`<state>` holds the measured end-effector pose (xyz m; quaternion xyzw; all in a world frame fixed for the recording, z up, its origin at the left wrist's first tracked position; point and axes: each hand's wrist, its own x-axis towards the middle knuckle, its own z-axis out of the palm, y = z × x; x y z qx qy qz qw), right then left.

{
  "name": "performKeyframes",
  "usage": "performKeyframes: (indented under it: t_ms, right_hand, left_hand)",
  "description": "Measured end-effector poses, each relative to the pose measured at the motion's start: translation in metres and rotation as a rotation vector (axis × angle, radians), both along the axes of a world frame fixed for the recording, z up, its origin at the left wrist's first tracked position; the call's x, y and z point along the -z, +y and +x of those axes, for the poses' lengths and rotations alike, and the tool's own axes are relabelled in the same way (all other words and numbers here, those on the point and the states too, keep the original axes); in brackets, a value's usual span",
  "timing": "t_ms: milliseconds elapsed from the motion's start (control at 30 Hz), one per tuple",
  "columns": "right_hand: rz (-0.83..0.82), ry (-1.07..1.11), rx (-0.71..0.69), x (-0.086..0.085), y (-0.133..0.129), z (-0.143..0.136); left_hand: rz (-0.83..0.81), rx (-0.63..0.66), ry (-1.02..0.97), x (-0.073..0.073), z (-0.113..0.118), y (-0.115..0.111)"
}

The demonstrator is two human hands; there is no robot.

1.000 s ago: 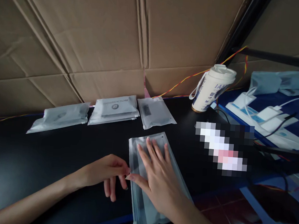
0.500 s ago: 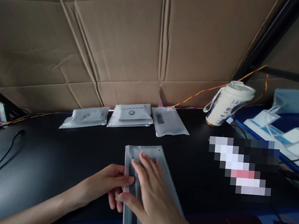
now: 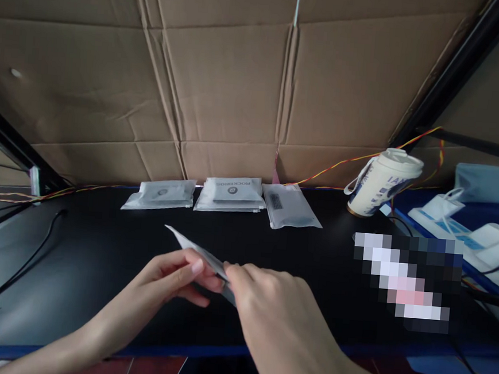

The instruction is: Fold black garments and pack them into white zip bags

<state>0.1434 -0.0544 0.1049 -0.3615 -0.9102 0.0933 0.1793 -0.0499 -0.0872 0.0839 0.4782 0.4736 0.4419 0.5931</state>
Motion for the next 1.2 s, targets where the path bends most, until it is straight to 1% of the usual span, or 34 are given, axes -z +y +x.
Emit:
performKeyframes:
  t_ms: [67, 133, 167, 200, 233, 267, 300, 367, 433, 567, 700, 800, 867, 900, 967, 1033, 1100, 1133, 1200]
  right_hand:
    - [0.057, -0.007, 0.006, -0.001, 0.005, -0.001]
    - [0.115, -0.008, 0.044, -0.002, 0.013, 0.0]
    - [0.138, -0.01, 0.071, -0.003, 0.017, 0.0]
    - [0.153, -0.013, 0.093, -0.003, 0.022, 0.001]
    - [0.16, -0.014, 0.109, -0.004, 0.027, 0.001]
    - [0.153, -0.014, 0.119, -0.005, 0.031, 0.001]
    - [0.132, -0.01, 0.127, -0.006, 0.035, 0.001]
    - [0.057, -0.006, 0.135, -0.008, 0.041, 0.001]
    - [-0.03, -0.004, 0.137, -0.012, 0.045, 0.001]
    - [-0.176, 0.021, 0.109, -0.016, 0.051, -0.002]
    - [-0.302, 0.048, 0.08, -0.013, 0.062, -0.008]
    - [-0.355, 0.057, 0.034, -0.013, 0.071, -0.018]
    - [-0.336, 0.065, -0.001, -0.017, 0.076, -0.032]
    - [-0.3, 0.07, -0.01, -0.02, 0.077, -0.042]
    - [-0.173, 0.096, -0.022, -0.024, 0.078, -0.067]
    - [-0.005, 0.156, -0.053, -0.022, 0.077, -0.098]
    - [0.137, 0.208, -0.103, -0.008, 0.074, -0.131]
    - [0.193, 0.204, -0.168, 0.003, 0.071, -0.147]
    - [0.262, 0.079, -0.3, 0.031, 0.063, -0.175]
  left_hand:
    - [0.093, -0.054, 0.14, 0.009, -0.021, 0.009]
    - [0.231, -0.173, 0.397, 0.02, -0.051, 0.023]
    - [0.337, -0.267, 0.613, 0.027, -0.068, 0.031]
    - [0.438, -0.345, 0.908, 0.034, -0.086, 0.04]
    - [0.522, -0.41, 1.247, 0.041, -0.103, 0.05]
    - [0.574, -0.449, 1.551, 0.048, -0.119, 0.059]
    - [0.58, -0.461, 1.638, 0.054, -0.133, 0.068]
    - [0.597, -0.448, 1.734, 0.066, -0.154, 0.084]
    - [0.614, -0.416, 1.772, 0.076, -0.166, 0.097]
    - [0.658, -0.358, 1.824, 0.087, -0.174, 0.115]
    - [0.696, -0.316, 1.82, 0.09, -0.181, 0.124]
    - [0.704, -0.342, 1.795, 0.085, -0.19, 0.122]
    - [0.691, -0.403, 1.775, 0.078, -0.2, 0.117]
    - [0.681, -0.445, 1.765, 0.072, -0.207, 0.113]
    - [0.656, -0.544, 1.738, 0.058, -0.223, 0.103]
    - [0.632, -0.669, 1.694, 0.04, -0.242, 0.09]
    - [0.608, -0.845, 1.626, 0.02, -0.262, 0.072]
    - [0.595, -0.942, 1.592, 0.01, -0.271, 0.062]
    - [0.57, -1.121, 1.543, -0.008, -0.288, 0.04]
